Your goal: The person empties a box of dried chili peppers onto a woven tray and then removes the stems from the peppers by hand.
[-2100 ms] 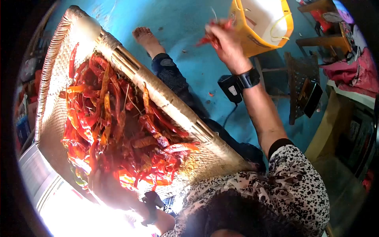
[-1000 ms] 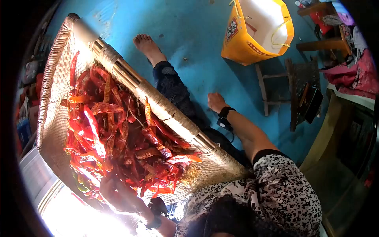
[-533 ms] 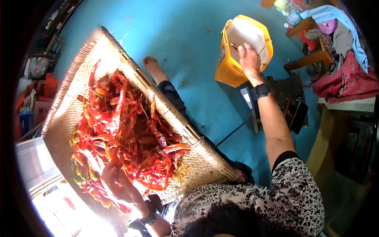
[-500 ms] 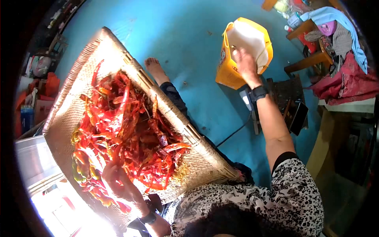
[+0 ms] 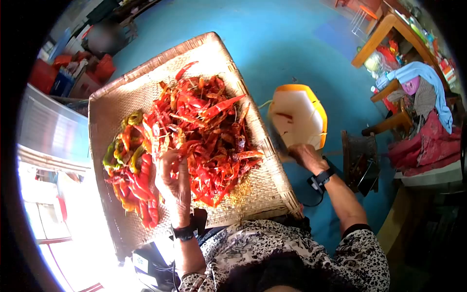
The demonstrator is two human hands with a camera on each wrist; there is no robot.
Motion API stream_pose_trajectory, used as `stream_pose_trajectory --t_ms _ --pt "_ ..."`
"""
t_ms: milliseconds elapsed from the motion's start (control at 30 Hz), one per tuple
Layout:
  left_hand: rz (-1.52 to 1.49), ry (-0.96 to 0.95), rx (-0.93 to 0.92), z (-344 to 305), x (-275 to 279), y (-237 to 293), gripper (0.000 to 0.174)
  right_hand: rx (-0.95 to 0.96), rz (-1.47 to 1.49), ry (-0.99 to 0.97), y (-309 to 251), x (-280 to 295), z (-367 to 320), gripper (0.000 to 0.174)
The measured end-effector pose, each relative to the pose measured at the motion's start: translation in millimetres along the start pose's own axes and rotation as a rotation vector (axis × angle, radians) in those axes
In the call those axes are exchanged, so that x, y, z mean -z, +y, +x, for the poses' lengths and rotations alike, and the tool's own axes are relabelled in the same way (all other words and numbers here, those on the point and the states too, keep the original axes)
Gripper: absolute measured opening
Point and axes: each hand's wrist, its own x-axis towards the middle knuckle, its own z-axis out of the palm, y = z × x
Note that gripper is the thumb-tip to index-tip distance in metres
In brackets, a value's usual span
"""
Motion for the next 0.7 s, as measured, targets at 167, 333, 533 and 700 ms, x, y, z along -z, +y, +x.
stream_pose_trajectory --t_ms 167,333,533,700 --pt "0.009 0.044 -0.067 -13.2 6.3 9.6 0.008 -0.032 -0.067 -0.123 -13.5 -2.1 -7.6 0.010" --pt "0.001 0.033 -0.119 -21.6 8.1 -2.3 0.013 -0.126 0.081 -0.085 -16.5 -3.9 -16.8 0.017" --pt "-0.071 0.052 -0.081 -30.9 5.7 -13.2 0.014 -0.145 0.002 -0.296 -42.7 -2.6 -30.0 0.023" --pt "-0.076 0.056 -0.064 -32.5 8.7 -26.1 0.013 -0.113 -0.067 -0.096 -16.8 -0.9 -35.9 0.018"
